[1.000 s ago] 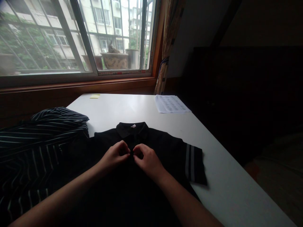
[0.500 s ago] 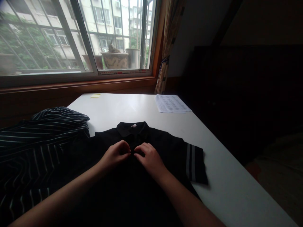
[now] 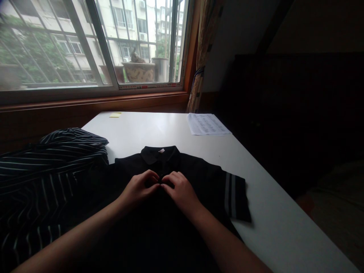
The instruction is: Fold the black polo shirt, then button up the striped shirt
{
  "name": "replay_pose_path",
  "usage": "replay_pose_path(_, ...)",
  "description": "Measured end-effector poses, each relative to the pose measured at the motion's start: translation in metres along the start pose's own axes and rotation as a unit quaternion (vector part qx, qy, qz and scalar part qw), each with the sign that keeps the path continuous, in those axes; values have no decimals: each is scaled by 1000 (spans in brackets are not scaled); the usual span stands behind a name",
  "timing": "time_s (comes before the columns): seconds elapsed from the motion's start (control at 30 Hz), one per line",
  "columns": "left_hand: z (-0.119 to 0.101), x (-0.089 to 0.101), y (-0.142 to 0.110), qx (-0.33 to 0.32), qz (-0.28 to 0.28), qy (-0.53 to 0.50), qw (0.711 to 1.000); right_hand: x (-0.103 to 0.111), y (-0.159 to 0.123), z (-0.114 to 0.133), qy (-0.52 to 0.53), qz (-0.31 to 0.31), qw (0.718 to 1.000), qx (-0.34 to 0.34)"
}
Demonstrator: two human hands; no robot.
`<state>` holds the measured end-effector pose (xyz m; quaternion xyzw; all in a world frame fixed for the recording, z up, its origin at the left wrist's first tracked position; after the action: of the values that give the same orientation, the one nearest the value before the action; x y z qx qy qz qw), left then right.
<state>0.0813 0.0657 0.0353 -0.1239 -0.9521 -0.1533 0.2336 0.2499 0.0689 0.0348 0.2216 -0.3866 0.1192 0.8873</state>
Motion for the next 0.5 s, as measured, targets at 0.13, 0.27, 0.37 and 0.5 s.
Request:
replay_pose_path(0.13, 1, 0, 1, -6, -2, 8, 1000, 0, 0, 0, -7, -4, 1000, 4)
replay_pose_path(0.27, 3, 0, 2, -10, -3, 12, 1000, -1, 0, 1, -17, -8, 1000, 9)
replay_pose_path(0.37, 4, -1, 1, -11, -2, 9, 1000, 0, 0, 2, -20, -7, 1000, 14)
replay_pose_path(0.5, 6, -2, 2, 2, 1, 4, 1000, 0, -1, 3, -13, -2, 1000, 14)
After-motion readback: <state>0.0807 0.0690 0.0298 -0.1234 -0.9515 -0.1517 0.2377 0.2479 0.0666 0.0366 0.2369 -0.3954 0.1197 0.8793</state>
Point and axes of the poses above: each hand's wrist, its own y-axis towards the middle knuckle, its own x-axis out of the back of the hand, z = x × y, the point moved 5 cm from there along y, towards the middle knuckle, and after that the axes turned 3 degrees about -y, right-handed, at the moved point
